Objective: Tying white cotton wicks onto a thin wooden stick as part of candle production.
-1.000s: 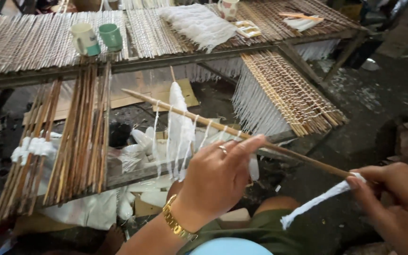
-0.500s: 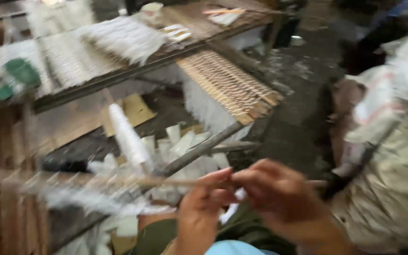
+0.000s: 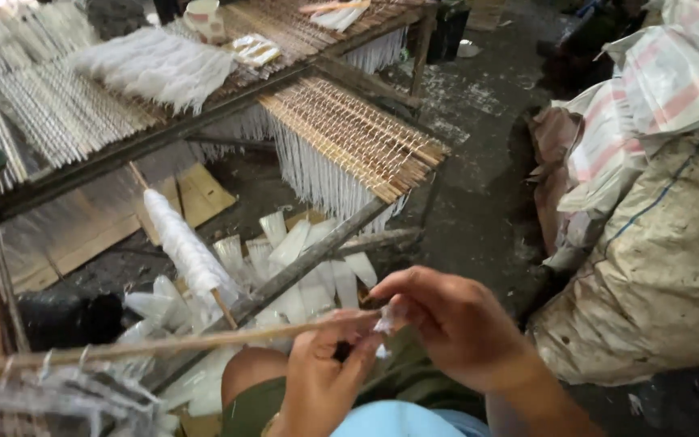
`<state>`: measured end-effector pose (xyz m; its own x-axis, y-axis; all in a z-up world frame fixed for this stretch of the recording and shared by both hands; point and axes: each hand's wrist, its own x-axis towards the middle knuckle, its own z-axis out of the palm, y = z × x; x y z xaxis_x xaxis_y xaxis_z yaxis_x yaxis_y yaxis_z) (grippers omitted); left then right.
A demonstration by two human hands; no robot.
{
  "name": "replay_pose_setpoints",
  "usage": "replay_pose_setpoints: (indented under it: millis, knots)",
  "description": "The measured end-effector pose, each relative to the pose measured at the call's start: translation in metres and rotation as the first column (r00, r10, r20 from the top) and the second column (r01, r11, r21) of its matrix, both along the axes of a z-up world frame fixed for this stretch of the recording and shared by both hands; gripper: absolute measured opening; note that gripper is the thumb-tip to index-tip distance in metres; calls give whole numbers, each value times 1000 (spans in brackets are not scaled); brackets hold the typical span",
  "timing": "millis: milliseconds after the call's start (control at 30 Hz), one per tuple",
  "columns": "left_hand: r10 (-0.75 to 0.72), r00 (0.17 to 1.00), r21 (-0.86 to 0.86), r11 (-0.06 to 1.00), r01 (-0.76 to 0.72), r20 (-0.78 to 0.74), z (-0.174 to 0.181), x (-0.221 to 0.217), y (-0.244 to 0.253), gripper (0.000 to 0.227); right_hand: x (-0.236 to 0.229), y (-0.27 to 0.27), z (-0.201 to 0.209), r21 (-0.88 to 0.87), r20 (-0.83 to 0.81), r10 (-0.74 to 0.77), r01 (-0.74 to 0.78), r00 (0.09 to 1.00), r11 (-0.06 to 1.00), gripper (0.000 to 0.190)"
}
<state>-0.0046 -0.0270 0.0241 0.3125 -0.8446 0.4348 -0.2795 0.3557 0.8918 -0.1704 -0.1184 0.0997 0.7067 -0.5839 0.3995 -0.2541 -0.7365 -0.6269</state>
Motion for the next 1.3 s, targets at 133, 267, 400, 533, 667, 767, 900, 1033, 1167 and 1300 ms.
replay_pose_setpoints:
  millis: [133, 267, 400, 533, 667, 767, 900, 1033, 1167, 1300]
  knots:
    - [-23, 996, -62, 998, 29, 88, 14, 4, 6, 16, -3, -3, -4, -28, -10, -31, 31, 999, 999, 27]
    - [-135, 987, -43, 990, 131, -88, 17, 0, 7, 24, 1, -2, -16, -46, 3, -23, 23, 1000, 999, 31]
    - [-92, 964, -89, 993, 71, -249, 11, 0, 9, 30, 0, -4, -18, 22, 21, -72, 71, 997, 997, 19]
    - [-114, 946, -168, 984, 65, -303, 9, 3, 10, 29, 4, 2, -19, 50, 43, -91, 88, 995, 995, 19]
    - [-157, 733, -369, 920, -136, -662, -15, 10, 6, 23, 6, 0, -23, 78, 145, -47, 36, 988, 996, 16]
    - [-81, 930, -146, 989, 30, -359, -2, 0, 6, 29, 8, 2, -17, 61, 83, -19, 14, 996, 998, 21]
    - [109, 994, 94, 990, -107, -14, 1, -6, 7, 20, 9, 3, -15, 114, 79, -29, 20, 996, 993, 23]
    - [-39, 999, -187, 981, 41, 13, 15, 1, 10, 14, 5, 3, -25, 189, 116, 44, -65, 992, 980, 25]
    - [-3, 999, -236, 972, -6, -37, 12, 8, 11, 15, 9, 5, -29, 33, 95, 13, -16, 995, 999, 17]
    - [-4, 969, -251, 966, -59, -246, -1, 7, 16, 20, 12, 6, -30, 86, 193, 43, -60, 980, 994, 14]
